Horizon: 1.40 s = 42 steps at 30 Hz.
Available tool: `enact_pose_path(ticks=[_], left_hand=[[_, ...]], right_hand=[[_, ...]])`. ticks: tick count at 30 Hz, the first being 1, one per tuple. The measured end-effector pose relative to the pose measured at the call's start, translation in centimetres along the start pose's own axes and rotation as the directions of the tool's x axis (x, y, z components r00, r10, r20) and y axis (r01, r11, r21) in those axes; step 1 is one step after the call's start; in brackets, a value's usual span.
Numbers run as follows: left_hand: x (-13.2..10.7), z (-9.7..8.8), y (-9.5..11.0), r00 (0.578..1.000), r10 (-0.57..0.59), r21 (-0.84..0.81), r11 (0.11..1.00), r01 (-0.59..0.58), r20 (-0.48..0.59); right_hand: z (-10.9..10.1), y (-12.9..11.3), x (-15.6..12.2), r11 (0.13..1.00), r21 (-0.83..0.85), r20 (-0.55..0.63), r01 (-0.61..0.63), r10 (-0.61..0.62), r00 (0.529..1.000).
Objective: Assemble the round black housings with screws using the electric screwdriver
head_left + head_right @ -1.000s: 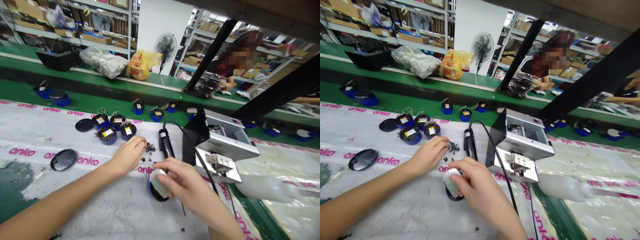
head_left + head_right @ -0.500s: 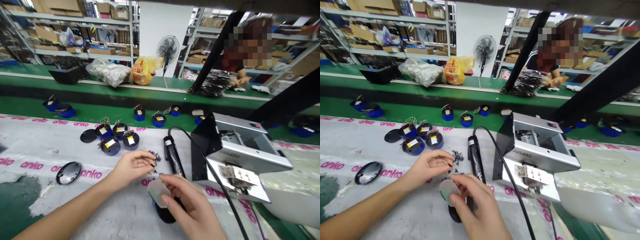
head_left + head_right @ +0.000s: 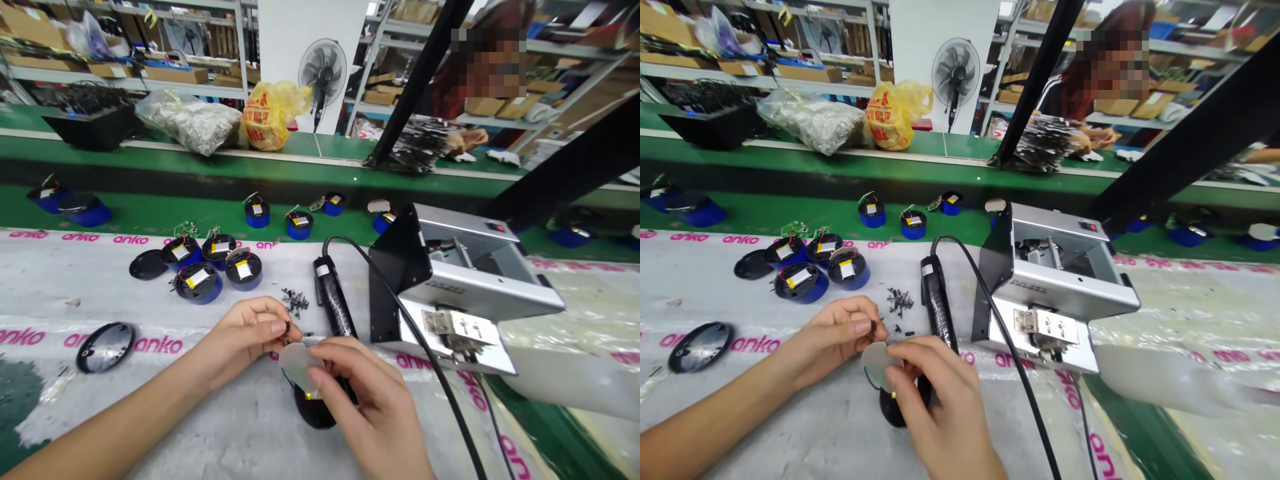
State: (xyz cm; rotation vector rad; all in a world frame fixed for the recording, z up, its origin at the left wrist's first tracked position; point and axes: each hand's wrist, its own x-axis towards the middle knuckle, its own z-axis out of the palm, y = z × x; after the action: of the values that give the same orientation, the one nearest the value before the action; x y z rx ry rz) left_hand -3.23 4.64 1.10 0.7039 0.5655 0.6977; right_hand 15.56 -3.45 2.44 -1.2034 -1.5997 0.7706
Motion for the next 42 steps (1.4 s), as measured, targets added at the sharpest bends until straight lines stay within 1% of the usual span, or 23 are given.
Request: enact_pose_path(ticks=[2,5,8,11,16,22,26,29,31,33,35,37,39,40,42], left_hand=[[0.0,-0.1,0.0,1.0,-0.004,0.001,1.0,0.004,-0.005],[0.1,-0.2,-0.1,0.999,-0.01,0.071,0.997,0.013,-0.044],[0.1,-0.1,-0.3,0.997,-0.015,0.132,0.991,0.025,-0.074],[0.1,0.3,-0.4,0.998,0.007,0.177,0.984,0.004,-0.063],[-0.3,0.7,-0.6,0.997,0.071,0.276,0.959,-0.067,-0.004],[-0.5,0.7,-0.9,0.996,0.082,0.321,0.945,-0.069,-0.029],[-0.7,0.9,-0.6,0.989,0.14,0.422,0.9,-0.108,-0.045],[-1.2,1.3,-0.3,0.978,0.194,0.554,0.824,-0.121,-0.077],[-1.4,1.5,-0.1,0.974,0.213,0.617,0.778,-0.119,-0.08],[-1.6,1.6,0.0,0.973,0.215,0.627,0.77,-0.114,-0.086],[-1.6,1.8,0.2,0.973,0.209,0.593,0.798,-0.111,-0.099],[-1.6,2.0,0.4,0.974,0.195,0.538,0.837,-0.104,-0.114],[-1.5,2.3,0.5,0.974,0.182,0.49,0.866,-0.095,-0.133],[-1.6,2.5,0.5,0.973,0.179,0.472,0.877,-0.091,-0.146],[-1.6,2.9,0.4,0.965,0.19,0.453,0.887,-0.09,-0.18]], right_hand=[[0.0,0.0,-0.1,1.0,-0.011,-0.026,0.011,-0.011,1.0],[0.1,0.0,-0.2,1.0,-0.019,-0.057,0.014,-0.015,0.998],[0.1,-0.1,-0.2,1.0,-0.016,-0.062,0.005,-0.006,0.998],[0.1,-0.2,-0.3,1.0,-0.011,-0.051,0.004,-0.005,0.999],[0.1,-0.1,-0.4,0.999,-0.032,-0.038,0.01,-0.011,0.999],[0.3,0.0,-0.3,0.992,-0.109,-0.047,0.069,-0.074,0.996],[0.5,-0.1,-0.3,0.986,-0.131,-0.057,0.106,-0.114,0.992],[0.7,-0.1,-0.4,0.975,-0.174,-0.075,0.14,-0.155,0.985],[0.6,-0.1,-0.4,0.972,-0.187,-0.073,0.144,-0.16,0.984],[0.5,0.0,-0.3,0.97,-0.189,-0.064,0.15,-0.164,0.984],[0.3,0.2,-0.2,0.964,-0.208,-0.073,0.166,-0.184,0.98],[0.1,0.2,-0.2,0.947,-0.256,-0.09,0.192,-0.222,0.971],[0.1,0.2,-0.5,0.907,-0.346,-0.085,0.239,-0.284,0.955],[0.2,0.1,-0.7,0.872,-0.411,-0.073,0.265,-0.321,0.944],[0.5,-0.1,-1.0,0.771,-0.558,-0.037,0.307,-0.392,0.919]])
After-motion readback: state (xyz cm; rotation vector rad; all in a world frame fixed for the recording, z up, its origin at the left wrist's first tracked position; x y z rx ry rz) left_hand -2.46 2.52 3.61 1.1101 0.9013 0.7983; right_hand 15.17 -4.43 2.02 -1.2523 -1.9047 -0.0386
